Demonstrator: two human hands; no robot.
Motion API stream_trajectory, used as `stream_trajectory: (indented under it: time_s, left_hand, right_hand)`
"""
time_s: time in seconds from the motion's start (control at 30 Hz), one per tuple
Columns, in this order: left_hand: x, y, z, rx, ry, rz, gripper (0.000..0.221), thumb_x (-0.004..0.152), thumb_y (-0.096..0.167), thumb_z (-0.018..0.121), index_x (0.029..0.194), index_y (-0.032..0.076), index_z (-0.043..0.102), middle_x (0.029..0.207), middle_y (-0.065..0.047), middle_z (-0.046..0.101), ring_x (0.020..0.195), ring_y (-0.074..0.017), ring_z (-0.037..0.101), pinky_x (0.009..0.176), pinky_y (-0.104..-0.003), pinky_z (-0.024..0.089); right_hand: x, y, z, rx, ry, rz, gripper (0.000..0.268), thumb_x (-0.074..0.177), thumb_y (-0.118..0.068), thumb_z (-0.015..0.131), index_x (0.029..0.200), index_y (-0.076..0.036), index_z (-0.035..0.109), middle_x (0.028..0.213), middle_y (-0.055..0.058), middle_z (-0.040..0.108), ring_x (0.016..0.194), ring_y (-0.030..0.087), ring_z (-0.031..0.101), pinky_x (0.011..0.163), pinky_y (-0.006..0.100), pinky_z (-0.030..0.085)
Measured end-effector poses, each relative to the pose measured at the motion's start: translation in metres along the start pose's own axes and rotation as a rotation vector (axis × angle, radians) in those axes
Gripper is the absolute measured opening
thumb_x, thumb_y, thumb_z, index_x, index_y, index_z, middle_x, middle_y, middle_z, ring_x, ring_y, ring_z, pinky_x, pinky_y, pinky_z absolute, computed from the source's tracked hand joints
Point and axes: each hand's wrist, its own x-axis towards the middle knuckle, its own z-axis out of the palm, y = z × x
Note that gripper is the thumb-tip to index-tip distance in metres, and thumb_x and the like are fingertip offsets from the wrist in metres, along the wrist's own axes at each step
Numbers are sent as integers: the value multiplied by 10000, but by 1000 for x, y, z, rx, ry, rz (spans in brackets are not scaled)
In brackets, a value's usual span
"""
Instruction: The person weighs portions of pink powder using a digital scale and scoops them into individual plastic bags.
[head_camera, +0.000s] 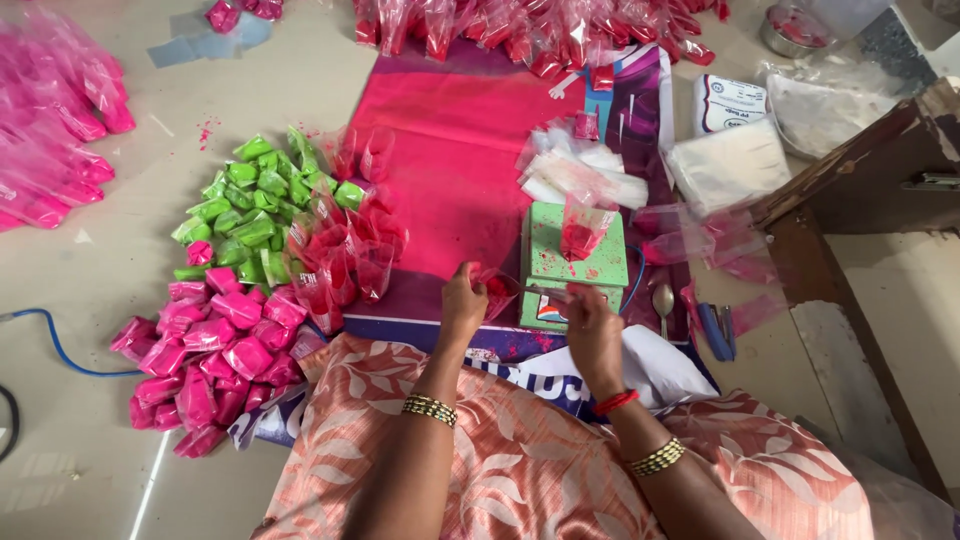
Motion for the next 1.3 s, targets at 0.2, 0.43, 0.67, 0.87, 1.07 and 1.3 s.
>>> stream_trajectory:
  time_s: [0.2,0.43,0.67,0.87,1.07,1.3]
  left_hand:
    - [7,-15,-1,-66,-20,34,421,915,-12,591,1333,38,576,1339,-164,640,1178,-283,691,958,-362,597]
    - [7,-18,-7,-17,60,195,381,894,21,632,1275,18,632,1249,-192,710,1185,-310,691,998,-396,549]
    - [1,-16,-5,33,66,234,332,940,123,652,1261,36,643,1178,-195,733,1126,-343,704,969,-432,549]
    - [-4,-8,-1,58,89,228,345,982,224,637,1281,52,635,1238,-188,697,1082,-345,704,942,-441,553]
    - [-9,-9,-4,74,165,354,317,1010,208,650,1279,43,661,1273,-143,705,977,-270,708,883,-415,546]
    - [-27,22,-3,-139,58,380,395,981,198,651,1343,43,614,1199,-94,745,657,-124,603,640,-303,512]
  right_hand:
    - [-21,11,12,-162,116,-965,229,1031,2,484,1235,38,579,954,174,705,686,203,655,533,306,553]
    - [-13,62,23,-213,-92,-576,178,1023,81,491,1057,5,648,797,131,715,497,191,618,397,311,522]
    - [1,52,-65,770,249,-165,136,1047,-4,600,1150,32,680,959,111,720,847,171,708,739,297,592]
    - [-5,48,-146,1140,319,-18,85,1042,-2,616,1114,43,627,1055,159,719,991,287,761,904,383,653]
    - [-4,39,-172,1149,349,-35,80,1055,-8,611,1120,37,622,1055,143,712,1017,291,758,897,383,647]
    - [40,10,-154,426,463,-409,105,1113,14,584,1184,27,661,1020,125,720,945,208,734,806,327,603]
